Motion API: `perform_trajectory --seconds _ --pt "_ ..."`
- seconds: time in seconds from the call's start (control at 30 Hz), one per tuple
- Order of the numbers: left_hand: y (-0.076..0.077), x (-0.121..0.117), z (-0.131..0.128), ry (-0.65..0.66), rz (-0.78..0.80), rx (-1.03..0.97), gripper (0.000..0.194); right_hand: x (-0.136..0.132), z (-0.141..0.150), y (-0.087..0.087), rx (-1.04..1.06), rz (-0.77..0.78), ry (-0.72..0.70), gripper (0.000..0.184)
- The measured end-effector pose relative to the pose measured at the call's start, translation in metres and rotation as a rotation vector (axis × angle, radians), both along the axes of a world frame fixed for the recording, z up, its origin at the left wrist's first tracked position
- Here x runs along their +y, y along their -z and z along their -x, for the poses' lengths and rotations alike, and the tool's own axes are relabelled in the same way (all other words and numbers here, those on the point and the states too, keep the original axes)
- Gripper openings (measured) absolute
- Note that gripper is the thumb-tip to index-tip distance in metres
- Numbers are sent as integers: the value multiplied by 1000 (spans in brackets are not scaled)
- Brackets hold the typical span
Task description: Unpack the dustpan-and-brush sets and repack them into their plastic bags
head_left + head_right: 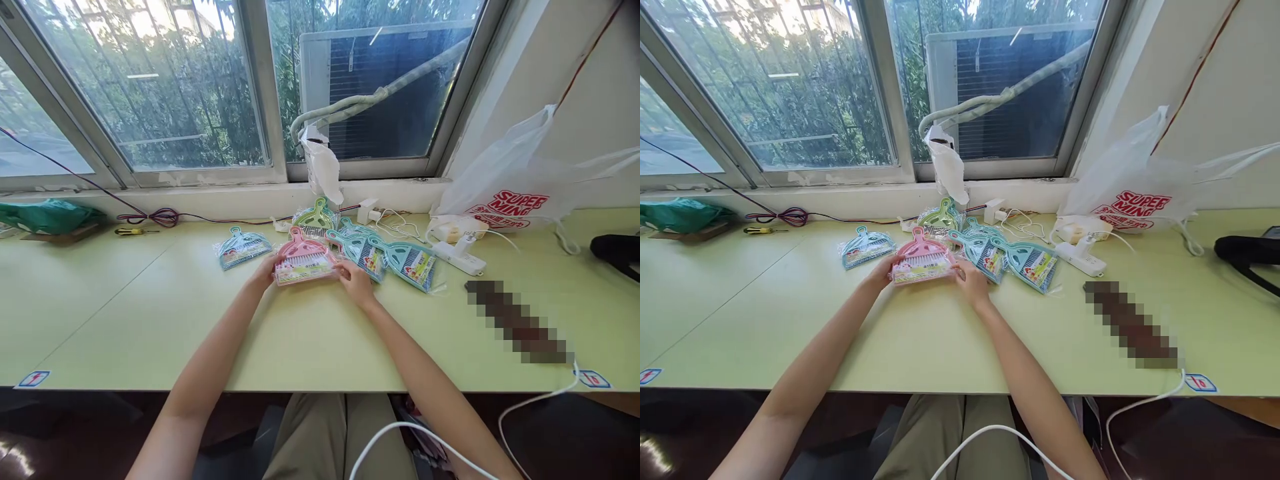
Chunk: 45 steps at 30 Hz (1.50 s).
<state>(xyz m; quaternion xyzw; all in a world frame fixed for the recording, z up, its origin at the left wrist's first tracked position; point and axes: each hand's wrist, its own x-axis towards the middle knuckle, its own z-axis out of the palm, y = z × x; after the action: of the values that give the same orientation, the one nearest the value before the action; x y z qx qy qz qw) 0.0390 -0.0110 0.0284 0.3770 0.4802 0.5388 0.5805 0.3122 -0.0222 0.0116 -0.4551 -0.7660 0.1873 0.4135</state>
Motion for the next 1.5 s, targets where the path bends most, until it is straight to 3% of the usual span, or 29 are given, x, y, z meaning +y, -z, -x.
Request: perform_trajectory --seconds 0.2,0.43,0.57,0.73,0.8,0.9,1.03,1.13,1.23,1.37,1.5 --pt "-6 0 2 -122 -98 -75 39 -6 -1 -10 12 -107 -13 27" --pt "-13 -7 -6 -77 -161 -130 42 -14 0 -15 -146 -205 1 33" --pt "-16 -9 -13 -94 -179 -160 44 -21 4 -18 -247 -96 -17 34" --pt "-22 -14 -19 -69 -240 -156 43 -22 5 -20 -280 -8 111 30" --pt "-24 -17 -21 -56 -244 -153 42 -21 5 -20 -265 6 102 29" --pt "-25 -20 -25 -19 -242 -153 43 -21 7 -18 -103 116 -19 30" --pt "-24 -23 -33 83 -280 -166 44 -18 14 -12 321 448 -238 37" --pt "-21 -24 -37 148 -309 -180 46 -13 18 -8 596 612 -296 40" --pt "-19 -24 -37 160 -257 -196 43 -10 19 -10 756 613 -251 45" --pt "-13 -17 -33 111 -196 -207 49 -10 18 -14 819 560 -187 48" --pt "-4 -6 -28 -52 -121 -140 44 -11 17 -16 820 520 -180 47"
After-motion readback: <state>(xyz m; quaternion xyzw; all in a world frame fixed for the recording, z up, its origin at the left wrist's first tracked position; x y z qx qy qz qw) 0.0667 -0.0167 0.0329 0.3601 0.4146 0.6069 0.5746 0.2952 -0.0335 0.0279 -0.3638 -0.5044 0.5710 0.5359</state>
